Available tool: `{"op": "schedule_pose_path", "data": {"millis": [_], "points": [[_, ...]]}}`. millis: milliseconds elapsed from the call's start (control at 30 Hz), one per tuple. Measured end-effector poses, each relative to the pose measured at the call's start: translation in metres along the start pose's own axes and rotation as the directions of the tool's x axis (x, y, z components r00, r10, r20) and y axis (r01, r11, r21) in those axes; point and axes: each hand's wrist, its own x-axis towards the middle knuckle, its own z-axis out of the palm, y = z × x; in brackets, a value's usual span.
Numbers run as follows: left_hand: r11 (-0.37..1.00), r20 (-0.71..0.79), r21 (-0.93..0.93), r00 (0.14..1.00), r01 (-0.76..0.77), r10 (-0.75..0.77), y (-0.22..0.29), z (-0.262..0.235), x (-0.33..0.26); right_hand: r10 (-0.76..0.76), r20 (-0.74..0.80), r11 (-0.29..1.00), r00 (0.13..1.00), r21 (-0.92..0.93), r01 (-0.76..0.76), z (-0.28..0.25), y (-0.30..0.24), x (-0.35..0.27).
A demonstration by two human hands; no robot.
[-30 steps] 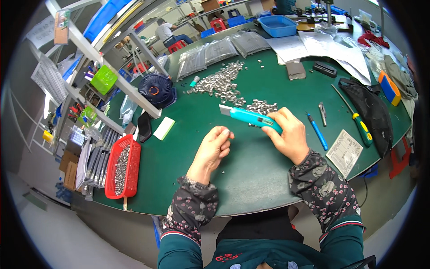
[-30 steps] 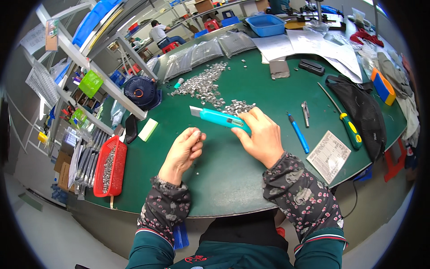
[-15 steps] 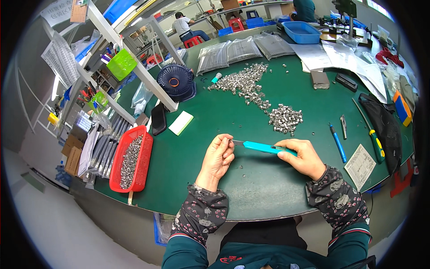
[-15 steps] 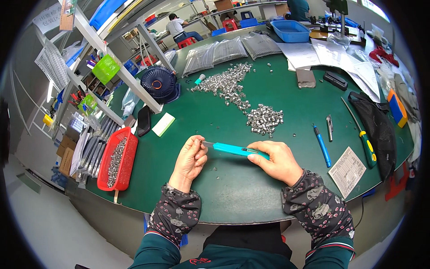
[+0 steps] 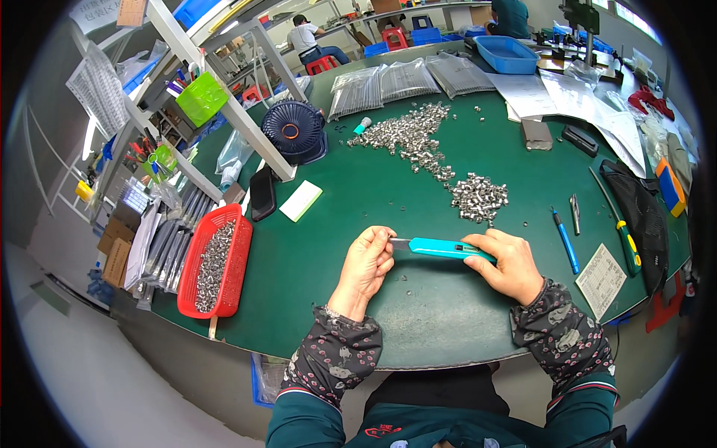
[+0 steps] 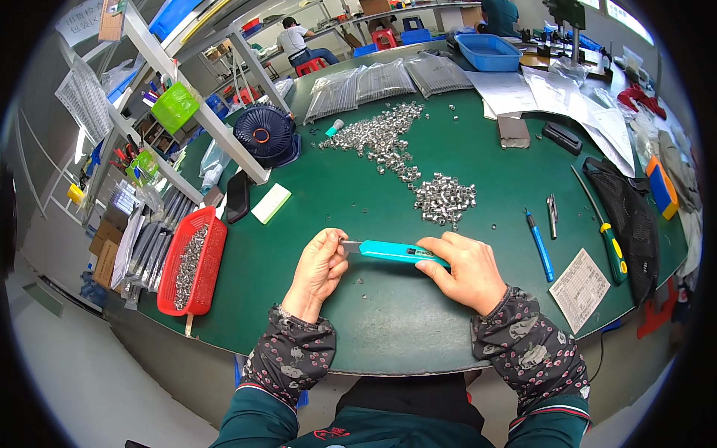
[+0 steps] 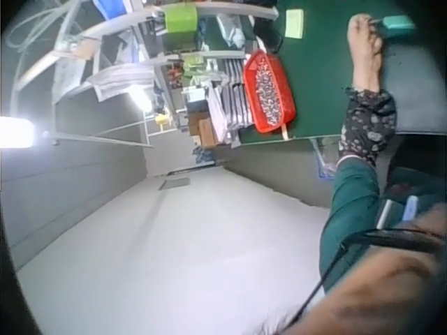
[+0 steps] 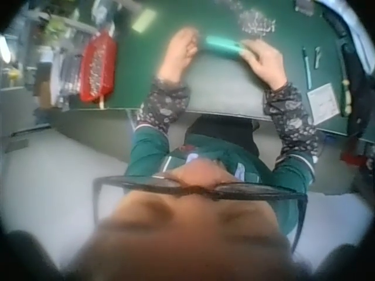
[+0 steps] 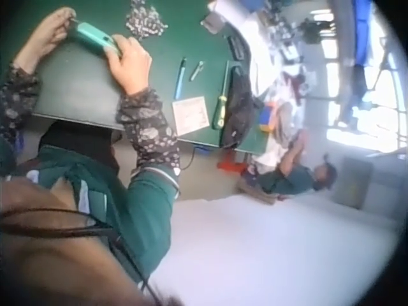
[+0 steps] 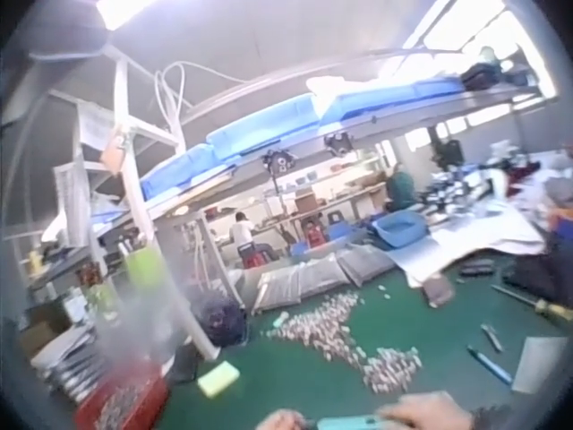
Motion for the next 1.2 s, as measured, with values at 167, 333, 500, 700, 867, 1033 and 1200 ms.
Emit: {"op": "schedule_pose_path", "data": {"millis": [167,333,500,700,867,1033,1200], "points": [[1.0,-0.008,0.008,1.0,0.011,-0.011,-0.001,-0.001,0.0,-0.076,-0.048,0.993,0.996,-0.093,0.071,0.0,-0.001,0.0],[1.0,-0.006,0.017,1.0,0.019,-0.019,-0.002,0.0,-0.001,-0.14,-0.091,0.978,0.986,-0.167,0.124,0.0,-0.003,0.0],[0.998,-0.061,0.01,0.996,0.065,-0.065,-0.001,0.004,-0.002,-0.208,-0.124,0.964,0.97,-0.194,0.182,0.0,-0.002,0.001],[0.998,-0.023,-0.011,0.998,0.062,-0.063,0.002,0.002,-0.001,-0.175,-0.251,0.958,0.952,-0.265,0.107,0.0,0.005,0.004],[1.0,0.002,-0.016,1.0,0.024,-0.024,0.002,-0.004,-0.001,-0.134,-0.134,0.926,0.982,-0.371,0.075,0.003,0.007,0.003],[0.995,0.022,-0.101,1.0,0.006,-0.004,0.004,0.001,-0.001,-0.092,-0.194,0.955,0.977,-0.294,0.032,0.0,0.006,0.002],[0.996,0.036,-0.084,0.999,-0.003,0.006,0.003,-0.001,0.0,-0.103,-0.173,0.982,0.98,-0.175,0.072,0.0,0.005,0.003]]}}
